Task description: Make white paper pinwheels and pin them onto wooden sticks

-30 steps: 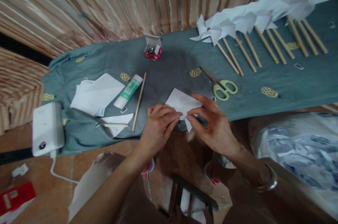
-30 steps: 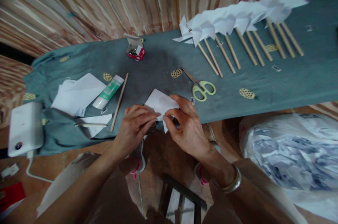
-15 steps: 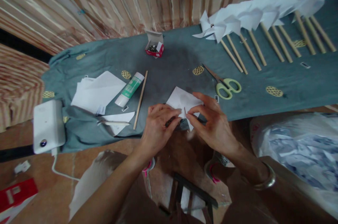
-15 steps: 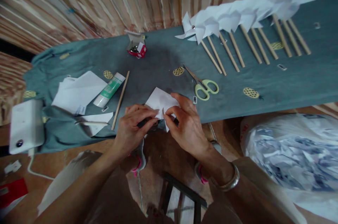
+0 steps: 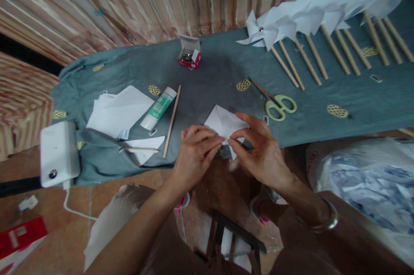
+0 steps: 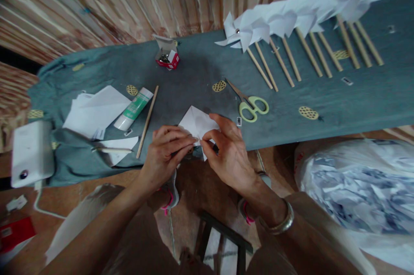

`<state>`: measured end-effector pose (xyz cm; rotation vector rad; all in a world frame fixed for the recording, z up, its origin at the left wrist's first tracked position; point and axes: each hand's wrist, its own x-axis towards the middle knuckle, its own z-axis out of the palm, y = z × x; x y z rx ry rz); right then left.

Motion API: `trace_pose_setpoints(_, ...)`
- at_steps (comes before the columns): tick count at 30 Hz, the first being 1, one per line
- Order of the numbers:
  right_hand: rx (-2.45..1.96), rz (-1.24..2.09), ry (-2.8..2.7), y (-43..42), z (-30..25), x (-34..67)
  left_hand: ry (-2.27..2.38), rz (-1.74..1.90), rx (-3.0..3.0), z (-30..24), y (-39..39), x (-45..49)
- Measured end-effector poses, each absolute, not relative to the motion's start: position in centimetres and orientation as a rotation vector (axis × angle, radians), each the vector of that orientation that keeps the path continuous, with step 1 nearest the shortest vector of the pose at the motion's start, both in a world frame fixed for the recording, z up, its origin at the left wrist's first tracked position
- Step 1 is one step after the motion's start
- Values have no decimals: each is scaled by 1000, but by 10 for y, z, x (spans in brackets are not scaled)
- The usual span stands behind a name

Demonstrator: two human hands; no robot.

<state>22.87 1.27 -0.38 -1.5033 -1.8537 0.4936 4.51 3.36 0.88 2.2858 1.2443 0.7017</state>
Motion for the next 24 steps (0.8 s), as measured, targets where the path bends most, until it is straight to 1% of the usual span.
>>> trace_pose_setpoints(24,-1492,474,-1850,13,-4,228,1206,635,2285,12,35,44)
